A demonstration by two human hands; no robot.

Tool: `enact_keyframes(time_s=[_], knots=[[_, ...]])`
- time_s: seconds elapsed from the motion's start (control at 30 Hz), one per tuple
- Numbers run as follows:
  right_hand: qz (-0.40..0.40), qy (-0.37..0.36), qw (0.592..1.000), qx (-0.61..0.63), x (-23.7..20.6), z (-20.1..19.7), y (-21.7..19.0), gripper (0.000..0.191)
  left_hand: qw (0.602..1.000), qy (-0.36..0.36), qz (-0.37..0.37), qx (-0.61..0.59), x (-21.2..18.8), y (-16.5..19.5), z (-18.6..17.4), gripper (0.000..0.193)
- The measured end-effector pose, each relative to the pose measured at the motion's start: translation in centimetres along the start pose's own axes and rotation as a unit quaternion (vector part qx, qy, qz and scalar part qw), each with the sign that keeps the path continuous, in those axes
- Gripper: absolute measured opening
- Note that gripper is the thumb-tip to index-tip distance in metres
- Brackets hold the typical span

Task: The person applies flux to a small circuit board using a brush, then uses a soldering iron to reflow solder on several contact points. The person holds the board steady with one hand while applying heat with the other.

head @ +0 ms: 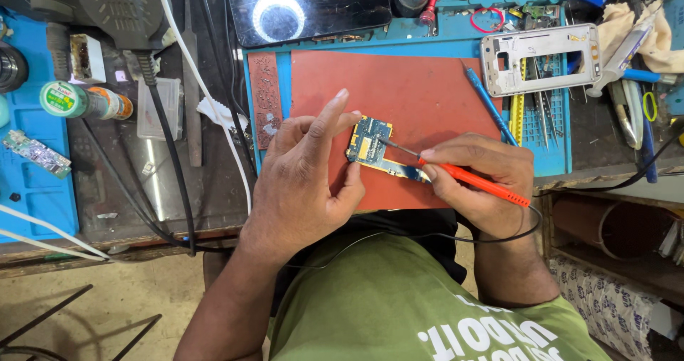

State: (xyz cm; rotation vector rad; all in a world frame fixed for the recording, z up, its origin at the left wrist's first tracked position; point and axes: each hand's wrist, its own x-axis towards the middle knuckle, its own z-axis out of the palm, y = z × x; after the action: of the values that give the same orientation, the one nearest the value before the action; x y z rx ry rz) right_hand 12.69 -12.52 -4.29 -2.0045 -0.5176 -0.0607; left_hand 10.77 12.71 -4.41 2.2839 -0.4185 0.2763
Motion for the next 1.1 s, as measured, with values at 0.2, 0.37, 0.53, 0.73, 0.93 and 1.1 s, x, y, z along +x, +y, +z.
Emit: enact_keyframes(time_s=[0.2, 0.37, 0.53, 0.73, 0.93, 1.1], knots=[[0.010, -0.001, 1.000, 0.010, 0.19, 0.00, 0.02, 0.018, 1.000, -0.003, -0.004, -0.002, 0.12, -0.08, -0.01, 0.085], [0.020, -0.007, 0.999, 0.028, 0.21, -0.09, 0.11, 0.017, 1.000, -0.006, -0.009, -0.006, 0.18, -0.09, -0.02, 0.085], [0.010, -0.005, 1.000, 0.006, 0.30, -0.09, 0.28, 0.017, 1.000, -0.003, -0.005, -0.006, 0.17, -0.18, -0.03, 0.084], [-0.025, -0.022, 0.999, 0.009, 0.24, -0.11, 0.26, 0.019, 1.000, -0.004, -0.008, -0.006, 0.20, -0.16, -0.02, 0.084], [-0.038, -0.046, 0.998, 0.015, 0.18, -0.37, 0.31, 0.022, 1.000, 0.000, -0.006, -0.006, 0.22, -0.14, 0.06, 0.084], [-0.038, -0.045, 0.998, 0.025, 0.04, -0.29, 0.35, 0.024, 1.000, -0.002, -0.006, -0.004, 0.23, -0.24, 0.26, 0.084]])
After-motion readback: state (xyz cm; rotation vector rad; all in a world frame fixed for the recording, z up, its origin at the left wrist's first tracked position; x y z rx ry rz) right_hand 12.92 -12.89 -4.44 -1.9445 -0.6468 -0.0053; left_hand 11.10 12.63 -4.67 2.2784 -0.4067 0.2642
